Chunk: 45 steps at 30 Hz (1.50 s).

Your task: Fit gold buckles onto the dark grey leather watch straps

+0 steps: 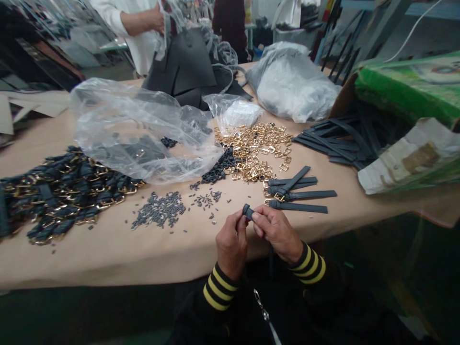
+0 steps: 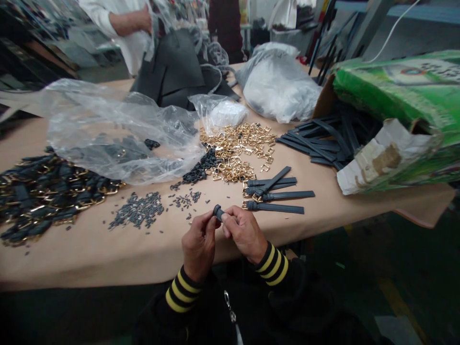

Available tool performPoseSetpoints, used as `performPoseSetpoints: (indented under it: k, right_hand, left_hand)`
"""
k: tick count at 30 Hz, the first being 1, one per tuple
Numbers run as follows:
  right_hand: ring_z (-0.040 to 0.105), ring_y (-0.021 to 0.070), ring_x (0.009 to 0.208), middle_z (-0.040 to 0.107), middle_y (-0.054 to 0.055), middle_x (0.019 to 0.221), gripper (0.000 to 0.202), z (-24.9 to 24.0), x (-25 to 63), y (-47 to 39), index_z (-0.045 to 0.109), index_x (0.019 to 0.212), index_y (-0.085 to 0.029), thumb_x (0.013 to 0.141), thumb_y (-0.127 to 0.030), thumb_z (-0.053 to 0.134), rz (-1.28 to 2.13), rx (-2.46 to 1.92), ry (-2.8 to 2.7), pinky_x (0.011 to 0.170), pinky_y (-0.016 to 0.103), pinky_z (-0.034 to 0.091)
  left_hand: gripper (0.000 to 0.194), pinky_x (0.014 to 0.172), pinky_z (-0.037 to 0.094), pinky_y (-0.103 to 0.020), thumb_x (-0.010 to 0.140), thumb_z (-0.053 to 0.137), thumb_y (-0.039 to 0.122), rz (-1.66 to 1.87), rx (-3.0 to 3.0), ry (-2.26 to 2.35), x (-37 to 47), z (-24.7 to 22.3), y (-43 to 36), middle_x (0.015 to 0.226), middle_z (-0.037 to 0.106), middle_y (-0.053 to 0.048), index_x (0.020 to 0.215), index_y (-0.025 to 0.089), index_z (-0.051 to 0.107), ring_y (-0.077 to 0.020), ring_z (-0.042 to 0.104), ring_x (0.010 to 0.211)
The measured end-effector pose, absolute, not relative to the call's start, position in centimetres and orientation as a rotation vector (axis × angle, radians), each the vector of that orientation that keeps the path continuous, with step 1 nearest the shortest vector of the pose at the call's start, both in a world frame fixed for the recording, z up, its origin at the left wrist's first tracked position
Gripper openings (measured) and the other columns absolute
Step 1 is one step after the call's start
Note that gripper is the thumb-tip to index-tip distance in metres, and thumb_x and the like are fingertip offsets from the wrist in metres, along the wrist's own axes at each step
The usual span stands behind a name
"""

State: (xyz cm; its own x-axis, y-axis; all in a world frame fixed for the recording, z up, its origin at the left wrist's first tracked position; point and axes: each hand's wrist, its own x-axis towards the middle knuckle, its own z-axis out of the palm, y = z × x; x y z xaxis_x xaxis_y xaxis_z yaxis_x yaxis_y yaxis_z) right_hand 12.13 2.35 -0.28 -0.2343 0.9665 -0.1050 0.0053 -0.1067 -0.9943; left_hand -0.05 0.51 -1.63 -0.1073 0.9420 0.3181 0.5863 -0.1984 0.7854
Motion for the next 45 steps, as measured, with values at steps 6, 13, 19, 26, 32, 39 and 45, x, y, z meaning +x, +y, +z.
performPoseSetpoints:
  k: [6, 13, 19, 26, 32, 39, 45]
  right_hand:
    - [0.043, 0.0081, 0.048, 0.046, -0.004, 0.053, 0.022, -0.1, 12.4, 3.1, 0.052, 0.079, -0.015, 0.086, -0.034, 0.043, 1.330, -1.211, -1.484, 0.050, 0.021, 0.034]
    - [0.044, 0.0084, 0.050, 0.049, -0.004, 0.053, 0.019, 0.1, 13.2, 3.5, 0.051, 0.077, -0.015, 0.087, -0.029, 0.042, 1.391, -1.157, -1.696, 0.054, 0.021, 0.035]
    - [0.046, 0.0095, 0.051, 0.049, -0.003, 0.055, 0.022, 0.4, 13.5, 2.9, 0.049, 0.075, -0.017, 0.090, -0.029, 0.037, 1.226, -1.220, -1.894, 0.055, 0.021, 0.034]
    - [0.052, 0.0121, 0.055, 0.053, -0.004, 0.056, 0.018, 0.2, 13.1, 2.9, 0.041, 0.105, -0.015, 0.088, -0.020, 0.038, 1.205, -1.237, -1.980, 0.062, 0.024, 0.037]
    - [0.051, 0.0086, 0.049, 0.055, -0.005, 0.056, 0.014, -0.4, 12.4, 3.6, 0.042, 0.093, -0.018, 0.088, -0.031, 0.043, 1.469, -1.160, -1.802, 0.054, 0.020, 0.040]
    - [0.049, 0.0056, 0.040, 0.056, -0.004, 0.061, 0.005, -0.7, 12.6, 4.6, 0.041, 0.080, -0.018, 0.082, -0.021, 0.045, 1.886, -1.116, -1.656, 0.038, 0.015, 0.036]
    - [0.050, 0.0048, 0.040, 0.059, -0.002, 0.063, 0.007, -0.6, 13.9, 5.4, 0.042, 0.079, -0.017, 0.083, -0.022, 0.044, 1.885, -1.127, -1.535, 0.040, 0.015, 0.037]
  left_hand:
    - [0.019, 0.065, 0.053, -0.025, 0.084, 0.049, 0.028, 1.292, 1.465, 1.538, -0.3, -1.2, 0.7, 0.079, 0.064, -0.002, 0.099, 0.018, 0.053, -0.0124, 0.064, 0.067]
    - [0.014, 0.056, 0.048, -0.021, 0.077, 0.059, 0.027, 1.145, 1.324, 1.381, -2.4, 0.8, 2.7, 0.070, 0.057, 0.001, 0.084, 0.015, 0.059, -0.0083, 0.056, 0.057]
    - [0.015, 0.057, 0.048, -0.021, 0.072, 0.065, 0.025, 0.959, 1.002, 1.119, -2.8, 0.2, 2.7, 0.063, 0.057, 0.003, 0.075, 0.014, 0.057, -0.0076, 0.056, 0.055]
    - [0.018, 0.053, 0.044, -0.019, 0.072, 0.066, 0.025, 0.928, 0.808, 1.014, -2.7, -1.0, 2.3, 0.060, 0.056, 0.003, 0.079, 0.014, 0.053, -0.0065, 0.052, 0.053]
    - [0.020, 0.050, 0.040, -0.020, 0.079, 0.056, 0.033, 0.972, 0.984, 1.264, -2.0, -1.2, 2.0, 0.054, 0.053, 0.003, 0.077, 0.013, 0.052, -0.0080, 0.049, 0.049]
    - [0.022, 0.051, 0.038, -0.021, 0.083, 0.048, 0.037, 0.997, 1.099, 1.356, -2.3, -1.3, 2.0, 0.053, 0.050, 0.004, 0.080, 0.015, 0.049, -0.0089, 0.048, 0.050]
    - [0.020, 0.059, 0.043, -0.025, 0.085, 0.043, 0.035, 0.906, 1.464, 1.432, -3.9, -1.0, 5.9, 0.063, 0.052, 0.001, 0.081, 0.017, 0.052, -0.0121, 0.052, 0.059]
